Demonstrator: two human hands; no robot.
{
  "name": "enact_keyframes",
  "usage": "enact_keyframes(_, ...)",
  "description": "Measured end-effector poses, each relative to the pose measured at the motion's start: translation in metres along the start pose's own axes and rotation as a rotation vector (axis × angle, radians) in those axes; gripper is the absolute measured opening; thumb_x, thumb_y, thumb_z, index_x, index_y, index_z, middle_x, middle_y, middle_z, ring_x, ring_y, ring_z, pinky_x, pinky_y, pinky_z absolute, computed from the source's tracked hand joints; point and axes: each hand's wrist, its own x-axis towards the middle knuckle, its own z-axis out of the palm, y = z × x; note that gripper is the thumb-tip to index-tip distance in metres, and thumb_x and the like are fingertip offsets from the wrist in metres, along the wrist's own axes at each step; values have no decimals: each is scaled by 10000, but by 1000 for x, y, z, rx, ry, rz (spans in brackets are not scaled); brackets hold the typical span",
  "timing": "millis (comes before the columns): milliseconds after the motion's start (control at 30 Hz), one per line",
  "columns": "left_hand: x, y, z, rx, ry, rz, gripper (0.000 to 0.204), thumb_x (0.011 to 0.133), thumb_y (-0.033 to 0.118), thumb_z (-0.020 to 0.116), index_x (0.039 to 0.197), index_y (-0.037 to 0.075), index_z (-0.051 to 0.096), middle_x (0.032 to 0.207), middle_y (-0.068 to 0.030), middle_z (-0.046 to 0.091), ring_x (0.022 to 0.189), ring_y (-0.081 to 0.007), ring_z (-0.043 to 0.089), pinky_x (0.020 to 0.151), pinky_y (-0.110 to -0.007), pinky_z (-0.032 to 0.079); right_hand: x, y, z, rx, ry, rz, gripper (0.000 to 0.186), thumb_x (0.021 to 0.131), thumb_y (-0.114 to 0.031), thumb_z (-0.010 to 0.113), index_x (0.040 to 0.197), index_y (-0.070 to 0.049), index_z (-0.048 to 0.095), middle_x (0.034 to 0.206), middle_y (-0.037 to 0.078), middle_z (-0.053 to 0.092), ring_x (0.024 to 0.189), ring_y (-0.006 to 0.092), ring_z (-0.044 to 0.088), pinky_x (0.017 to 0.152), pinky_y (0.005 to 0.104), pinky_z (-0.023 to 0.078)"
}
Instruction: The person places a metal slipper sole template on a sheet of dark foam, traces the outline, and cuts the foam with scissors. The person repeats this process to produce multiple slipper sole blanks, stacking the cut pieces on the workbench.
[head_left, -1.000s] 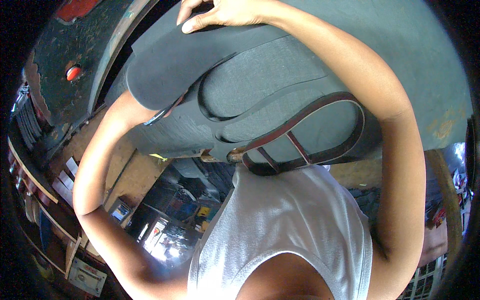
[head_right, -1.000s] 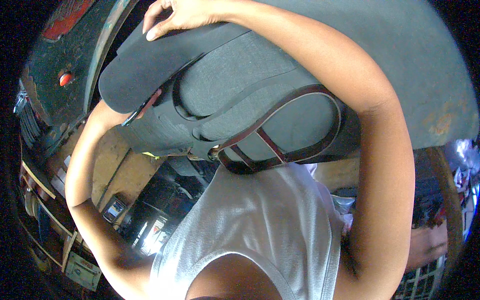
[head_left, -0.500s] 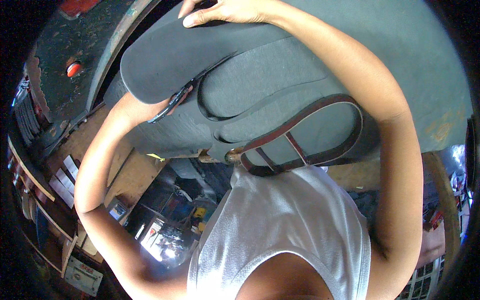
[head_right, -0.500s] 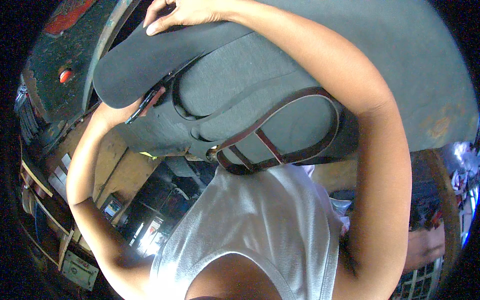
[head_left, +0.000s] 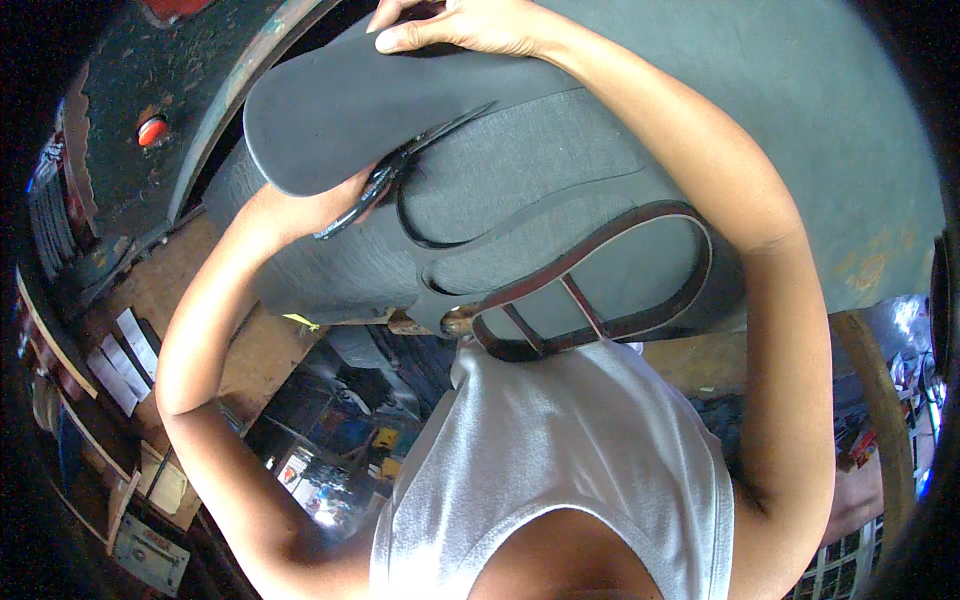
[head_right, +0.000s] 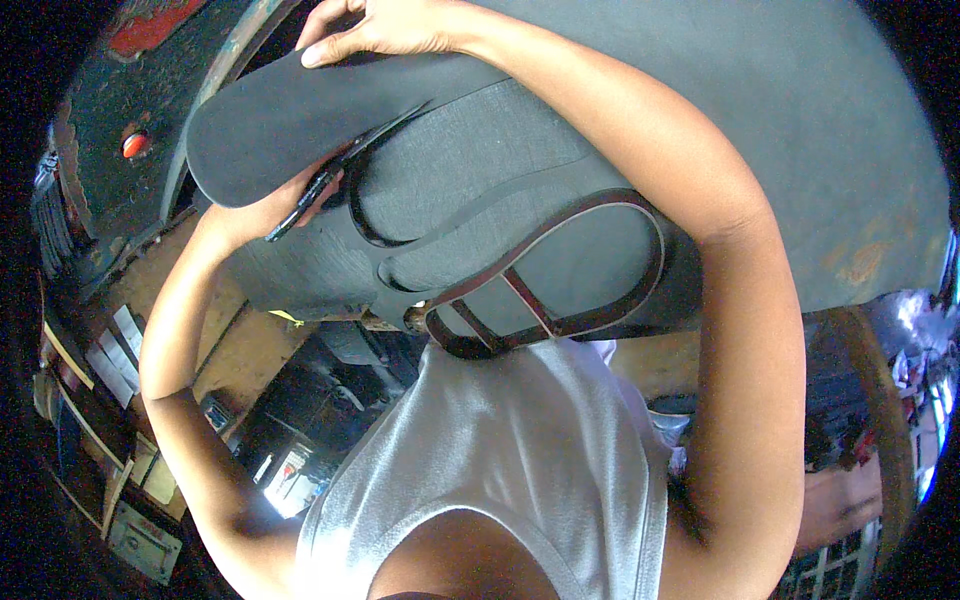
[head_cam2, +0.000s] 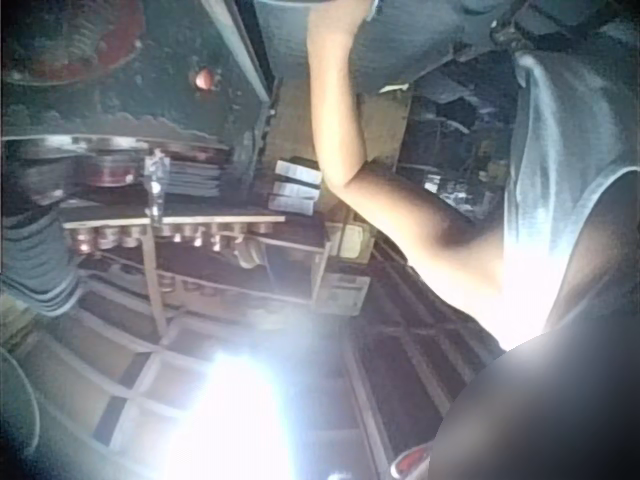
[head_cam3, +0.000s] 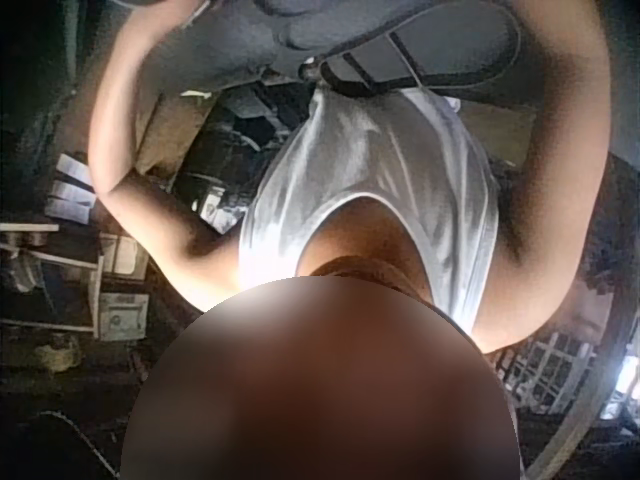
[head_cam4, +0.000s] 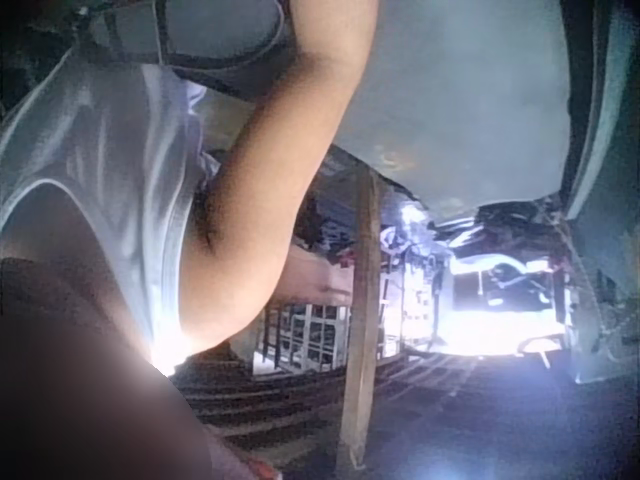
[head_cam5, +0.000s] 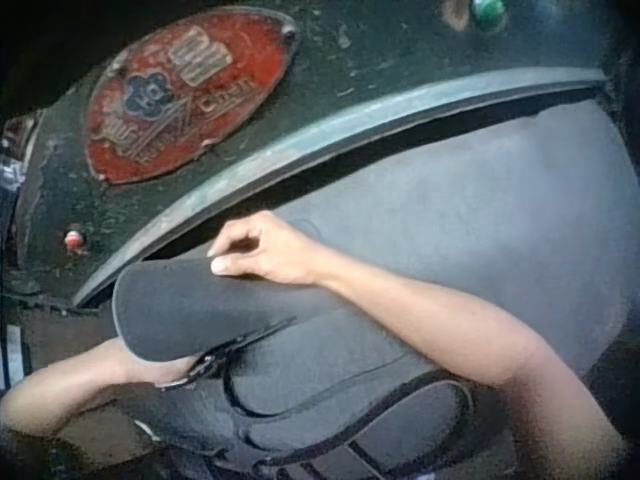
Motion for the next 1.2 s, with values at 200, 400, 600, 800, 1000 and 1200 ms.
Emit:
enact_keyframes(200, -7, -6, 12, -104, -40, -22, 433, 885, 263, 719, 1304, 163, 680, 1156, -144, 703, 1017, -349, 679, 902, -444, 537, -2, 6, -1, 31, -15, 9, 184, 909, -139, 781, 1023, 1, 743, 960, 47, 738, 913, 113, 649, 839, 292, 522)
enact_keyframes(400, -4, 22, 19, -250, 5, -125, 548, 880, 116, 680, 1420, 136, 592, 1273, -233, 665, 1192, -399, 640, 1028, -464, 501, -13, -3, 6, -12, -41, 204, 264, 954, -234, 753, 1149, -56, 746, 1097, 24, 714, 1050, 130, 641, 950, 298, 513)
enact_keyframes(600, -66, 50, -1, -566, -132, -669, 602, 916, 171, 697, 1483, 136, 499, 1048, -292, 679, 1045, -455, 670, 875, -527, 510, -15, -53, -1, -412, -47, 107, 425, 960, -236, 723, 1357, -97, 662, 1312, 95, 681, 1224, 206, 608, 1084, 368, 469)
enact_keyframes(800, -165, 80, 62, -538, 120, -1195, 635, 894, 352, 780, 1412, 99, 513, 859, -242, 709, 899, -471, 701, 778, -537, 516, -122, -189, 6, -945, 92, 239, 480, 951, -306, 706, 1353, -52, 640, 1279, 172, 670, 1225, 303, 628, 1075, 421, 471)
enact_keyframes(1000, -189, 86, 159, -433, 541, -1421, 562, 891, 224, 772, 1368, 42, 536, 1107, -239, 686, 1019, -420, 678, 884, -499, 521, -267, -216, 126, -1179, 746, 892, 625, 917, -204, 753, 1472, -74, 496, 1189, 238, 538, 1080, 391, 586, 958, 467, 494)
enact_keyframes(1200, -167, 112, 128, -222, 551, -1308, 453, 926, 131, 706, 1346, 18, 579, 1201, -234, 636, 1144, -429, 606, 978, -476, 487, -290, -192, 211, -1157, 734, 552, 430, 889, -130, 752, 1299, -53, 648, 1206, 204, 542, 1156, 380, 557, 1023, 454, 455)
